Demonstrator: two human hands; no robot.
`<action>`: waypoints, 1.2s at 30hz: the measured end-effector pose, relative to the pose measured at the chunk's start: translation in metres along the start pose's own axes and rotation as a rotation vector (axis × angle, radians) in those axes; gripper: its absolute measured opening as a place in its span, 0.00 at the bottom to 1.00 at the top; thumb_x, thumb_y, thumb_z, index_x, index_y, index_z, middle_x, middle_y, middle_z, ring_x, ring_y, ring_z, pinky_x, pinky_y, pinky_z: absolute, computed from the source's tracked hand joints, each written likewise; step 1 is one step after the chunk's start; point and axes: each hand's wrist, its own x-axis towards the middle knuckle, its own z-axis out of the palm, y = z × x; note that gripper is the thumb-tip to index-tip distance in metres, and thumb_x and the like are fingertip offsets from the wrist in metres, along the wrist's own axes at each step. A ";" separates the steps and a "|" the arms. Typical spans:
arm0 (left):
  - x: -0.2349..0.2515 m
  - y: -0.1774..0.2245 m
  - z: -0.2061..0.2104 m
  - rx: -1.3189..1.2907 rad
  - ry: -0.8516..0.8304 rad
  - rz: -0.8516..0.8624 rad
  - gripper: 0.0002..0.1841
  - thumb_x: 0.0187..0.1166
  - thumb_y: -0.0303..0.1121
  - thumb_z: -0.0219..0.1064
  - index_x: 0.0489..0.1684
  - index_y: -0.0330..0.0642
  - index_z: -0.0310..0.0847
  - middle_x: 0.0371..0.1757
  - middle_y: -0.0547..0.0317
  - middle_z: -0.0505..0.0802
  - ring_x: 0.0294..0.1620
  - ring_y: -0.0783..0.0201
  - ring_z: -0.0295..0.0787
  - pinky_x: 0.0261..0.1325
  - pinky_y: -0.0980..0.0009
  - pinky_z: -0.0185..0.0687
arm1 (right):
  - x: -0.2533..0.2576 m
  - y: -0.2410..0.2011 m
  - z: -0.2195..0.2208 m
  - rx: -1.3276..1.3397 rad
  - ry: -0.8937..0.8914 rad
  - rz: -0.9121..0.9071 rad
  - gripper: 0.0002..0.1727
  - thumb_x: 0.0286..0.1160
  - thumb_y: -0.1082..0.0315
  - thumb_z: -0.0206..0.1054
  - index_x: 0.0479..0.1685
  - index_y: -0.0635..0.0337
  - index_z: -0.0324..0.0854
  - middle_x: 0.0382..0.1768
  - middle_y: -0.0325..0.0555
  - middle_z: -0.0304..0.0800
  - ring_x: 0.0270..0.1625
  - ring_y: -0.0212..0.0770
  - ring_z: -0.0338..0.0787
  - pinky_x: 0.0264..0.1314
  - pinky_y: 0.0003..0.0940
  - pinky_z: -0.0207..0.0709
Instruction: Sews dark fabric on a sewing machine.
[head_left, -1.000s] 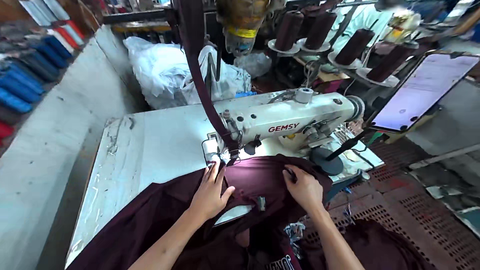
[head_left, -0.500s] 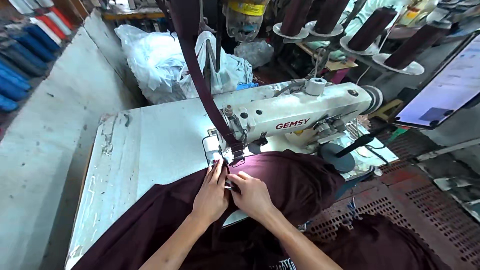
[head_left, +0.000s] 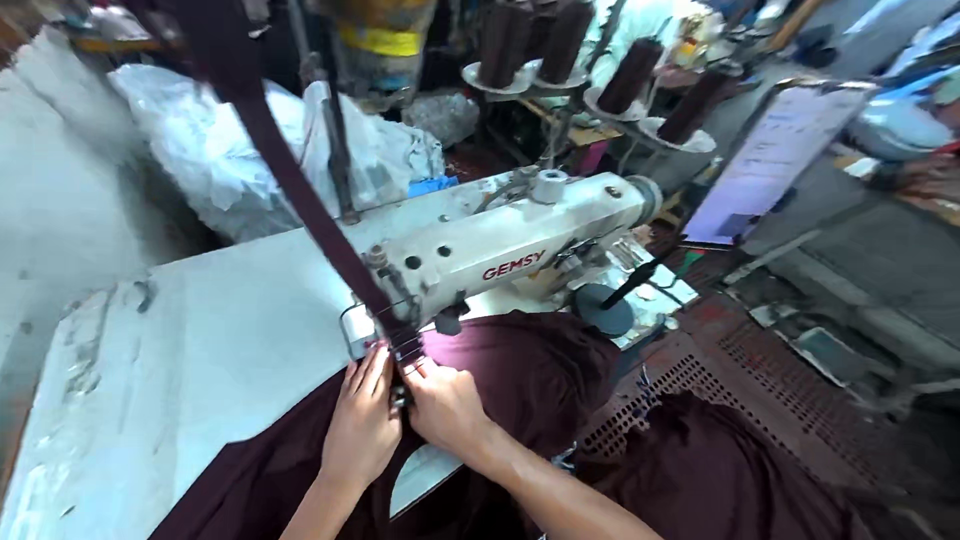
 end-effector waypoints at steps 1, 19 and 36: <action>0.002 -0.003 0.001 -0.003 0.000 0.018 0.26 0.71 0.34 0.60 0.69 0.34 0.83 0.78 0.46 0.84 0.85 0.49 0.74 0.89 0.44 0.60 | -0.002 0.001 -0.002 0.029 -0.026 0.000 0.20 0.64 0.62 0.68 0.58 0.45 0.90 0.42 0.45 0.91 0.29 0.46 0.91 0.22 0.47 0.81; -0.017 0.017 -0.011 -0.337 0.055 -0.056 0.19 0.82 0.34 0.54 0.62 0.42 0.88 0.63 0.51 0.92 0.62 0.58 0.91 0.65 0.57 0.87 | -0.007 0.032 -0.049 0.378 -0.493 0.057 0.15 0.74 0.57 0.68 0.48 0.60 0.82 0.39 0.55 0.90 0.48 0.57 0.92 0.44 0.62 0.80; -0.013 0.028 -0.003 -0.286 0.018 -0.066 0.11 0.75 0.44 0.66 0.41 0.56 0.97 0.58 0.59 0.91 0.56 0.56 0.89 0.54 0.51 0.87 | -0.015 0.053 -0.041 0.748 -0.367 0.117 0.18 0.85 0.52 0.63 0.52 0.60 0.84 0.38 0.48 0.89 0.43 0.43 0.89 0.50 0.45 0.81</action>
